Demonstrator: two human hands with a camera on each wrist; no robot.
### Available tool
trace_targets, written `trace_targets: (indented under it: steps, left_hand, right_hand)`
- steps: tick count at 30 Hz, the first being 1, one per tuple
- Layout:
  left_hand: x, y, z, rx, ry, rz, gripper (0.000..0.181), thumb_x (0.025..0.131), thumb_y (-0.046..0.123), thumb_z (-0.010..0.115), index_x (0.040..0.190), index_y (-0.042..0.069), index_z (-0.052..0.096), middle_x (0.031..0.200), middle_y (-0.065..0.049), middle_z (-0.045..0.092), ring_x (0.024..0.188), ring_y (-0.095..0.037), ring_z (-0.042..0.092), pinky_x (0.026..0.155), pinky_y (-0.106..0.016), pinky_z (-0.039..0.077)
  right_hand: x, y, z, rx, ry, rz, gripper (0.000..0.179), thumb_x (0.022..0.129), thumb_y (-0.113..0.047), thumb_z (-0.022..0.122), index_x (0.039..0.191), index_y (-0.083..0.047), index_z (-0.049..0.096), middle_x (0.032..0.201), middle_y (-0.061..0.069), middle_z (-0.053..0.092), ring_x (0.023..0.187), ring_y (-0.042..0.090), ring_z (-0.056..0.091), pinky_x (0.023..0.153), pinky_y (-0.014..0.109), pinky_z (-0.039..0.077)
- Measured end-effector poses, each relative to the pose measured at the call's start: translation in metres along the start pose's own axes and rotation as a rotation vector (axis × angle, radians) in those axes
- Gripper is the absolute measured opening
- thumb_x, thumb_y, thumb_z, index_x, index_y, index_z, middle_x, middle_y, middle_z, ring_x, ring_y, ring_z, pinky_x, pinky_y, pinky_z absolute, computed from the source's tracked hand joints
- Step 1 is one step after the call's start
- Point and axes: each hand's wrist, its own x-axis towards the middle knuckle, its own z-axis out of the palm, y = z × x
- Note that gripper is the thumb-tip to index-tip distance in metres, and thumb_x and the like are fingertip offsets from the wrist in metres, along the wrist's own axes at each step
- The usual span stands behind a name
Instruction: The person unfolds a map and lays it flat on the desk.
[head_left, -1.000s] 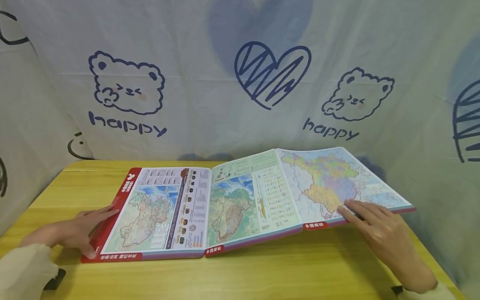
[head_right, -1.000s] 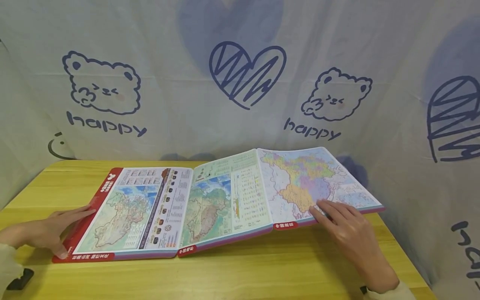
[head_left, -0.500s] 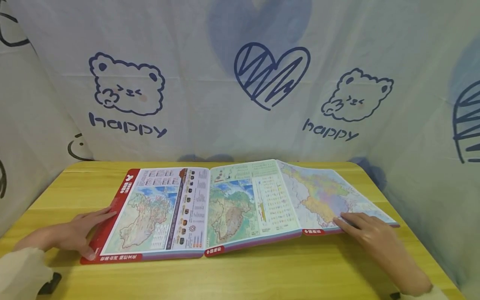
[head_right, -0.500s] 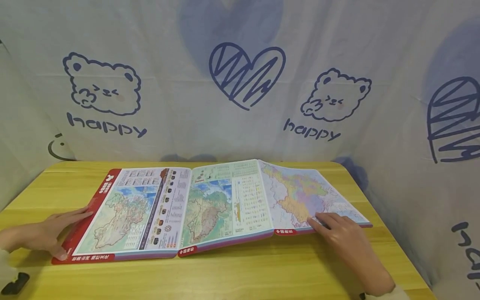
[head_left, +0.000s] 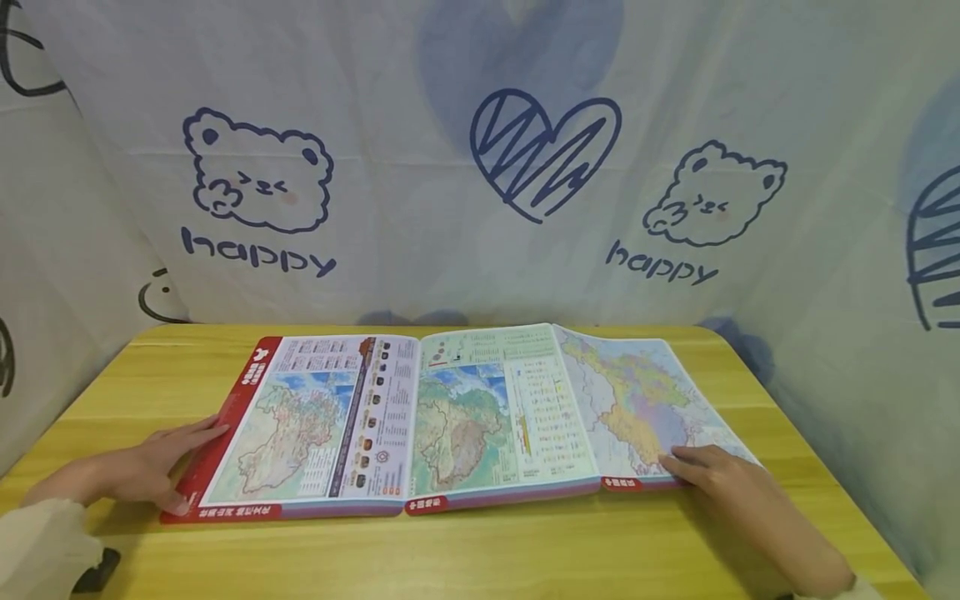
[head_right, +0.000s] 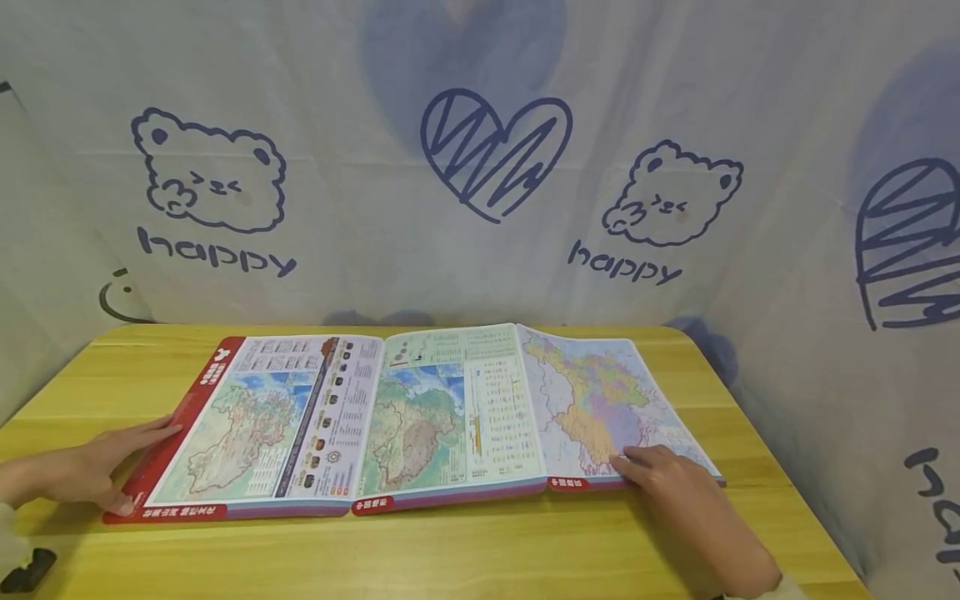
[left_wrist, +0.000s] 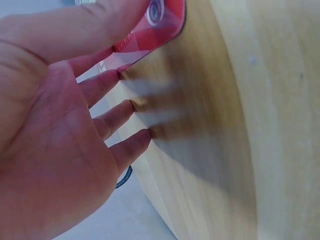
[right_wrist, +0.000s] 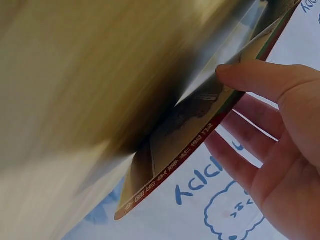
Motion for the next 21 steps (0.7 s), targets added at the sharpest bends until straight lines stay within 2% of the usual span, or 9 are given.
trace_targets:
  steps: [2, 5, 7, 9, 11, 12, 14, 16, 21]
  left_hand:
    - [-0.002, 0.0, 0.002, -0.009, 0.012, 0.008, 0.111, 0.064, 0.028, 0.086, 0.145, -0.012, 0.022, 0.143, -0.04, 0.013, 0.121, -0.062, 0.017, 0.094, -0.073, 0.03]
    - [-0.004, -0.001, 0.003, -0.024, 0.027, 0.023, 0.11, 0.064, 0.027, 0.086, 0.145, -0.012, 0.022, 0.144, -0.04, 0.012, 0.122, -0.062, 0.017, 0.095, -0.074, 0.028]
    - [-0.005, -0.002, 0.004, -0.03, 0.033, 0.03, 0.109, 0.065, 0.026, 0.086, 0.145, -0.012, 0.022, 0.144, -0.04, 0.012, 0.122, -0.062, 0.017, 0.095, -0.074, 0.028]
    - [-0.004, -0.002, 0.003, -0.032, 0.035, 0.032, 0.108, 0.065, 0.025, 0.086, 0.145, -0.012, 0.023, 0.144, -0.04, 0.012, 0.122, -0.062, 0.017, 0.095, -0.074, 0.029]
    - [-0.004, -0.002, 0.003, -0.034, 0.034, 0.031, 0.108, 0.065, 0.025, 0.086, 0.145, -0.013, 0.023, 0.144, -0.04, 0.012, 0.122, -0.062, 0.017, 0.095, -0.073, 0.029]
    - [-0.004, -0.002, 0.003, -0.033, 0.034, 0.028, 0.108, 0.066, 0.026, 0.086, 0.145, -0.013, 0.023, 0.144, -0.04, 0.013, 0.122, -0.062, 0.017, 0.095, -0.073, 0.03]
    - [-0.004, -0.002, 0.003, -0.03, 0.034, 0.028, 0.108, 0.066, 0.026, 0.085, 0.145, -0.013, 0.023, 0.144, -0.041, 0.013, 0.122, -0.062, 0.017, 0.095, -0.072, 0.031]
    - [-0.005, -0.002, 0.003, -0.03, 0.033, 0.03, 0.108, 0.066, 0.026, 0.085, 0.144, -0.013, 0.023, 0.143, -0.041, 0.014, 0.122, -0.062, 0.018, 0.094, -0.071, 0.033]
    - [-0.004, -0.001, 0.002, -0.064, 0.007, 0.007, 0.104, 0.069, 0.022, 0.084, 0.144, -0.015, 0.023, 0.142, -0.042, 0.014, 0.121, -0.062, 0.019, 0.094, -0.07, 0.034]
  right_hand:
    - [-0.001, 0.0, 0.003, 0.011, 0.001, 0.001, 0.075, 0.102, -0.036, 0.007, 0.098, -0.004, 0.075, 0.095, 0.013, 0.069, 0.079, 0.029, 0.065, 0.06, 0.04, 0.055]
    - [-0.002, 0.0, 0.005, 0.016, -0.009, 0.008, 0.076, 0.102, -0.04, 0.008, 0.099, -0.005, 0.076, 0.096, 0.012, 0.069, 0.079, 0.029, 0.066, 0.061, 0.04, 0.055]
    - [-0.003, -0.001, 0.005, 0.01, -0.032, 0.02, 0.048, 0.104, -0.032, 0.036, 0.1, -0.006, 0.076, 0.097, 0.012, 0.069, 0.081, 0.029, 0.066, 0.063, 0.041, 0.056]
    - [-0.003, -0.003, 0.004, 0.009, -0.061, 0.037, 0.034, 0.101, -0.028, 0.049, 0.101, -0.006, 0.075, 0.098, 0.013, 0.069, 0.082, 0.029, 0.066, 0.064, 0.041, 0.055]
    - [-0.003, -0.005, 0.001, 0.014, -0.124, 0.081, 0.018, 0.087, -0.016, 0.071, 0.102, -0.006, 0.075, 0.099, 0.013, 0.069, 0.084, 0.03, 0.066, 0.065, 0.042, 0.056]
    - [-0.002, -0.007, 0.0, 0.017, -0.166, 0.111, 0.024, 0.079, -0.01, 0.077, 0.103, -0.006, 0.075, 0.1, 0.013, 0.068, 0.085, 0.03, 0.066, 0.066, 0.042, 0.055]
    - [-0.002, -0.009, -0.002, 0.034, -0.238, 0.16, 0.022, 0.083, -0.011, 0.076, 0.105, -0.006, 0.074, 0.101, 0.014, 0.068, 0.087, 0.031, 0.066, 0.067, 0.043, 0.055]
    - [-0.002, -0.011, -0.004, 0.045, -0.301, 0.201, 0.033, 0.073, -0.004, 0.081, 0.106, -0.006, 0.074, 0.102, 0.014, 0.068, 0.089, 0.032, 0.066, 0.069, 0.044, 0.055]
    - [-0.004, -0.009, -0.005, 0.064, -0.287, 0.203, 0.034, 0.072, 0.002, 0.079, 0.105, -0.005, 0.073, 0.102, 0.014, 0.068, 0.088, 0.032, 0.066, 0.07, 0.044, 0.055]
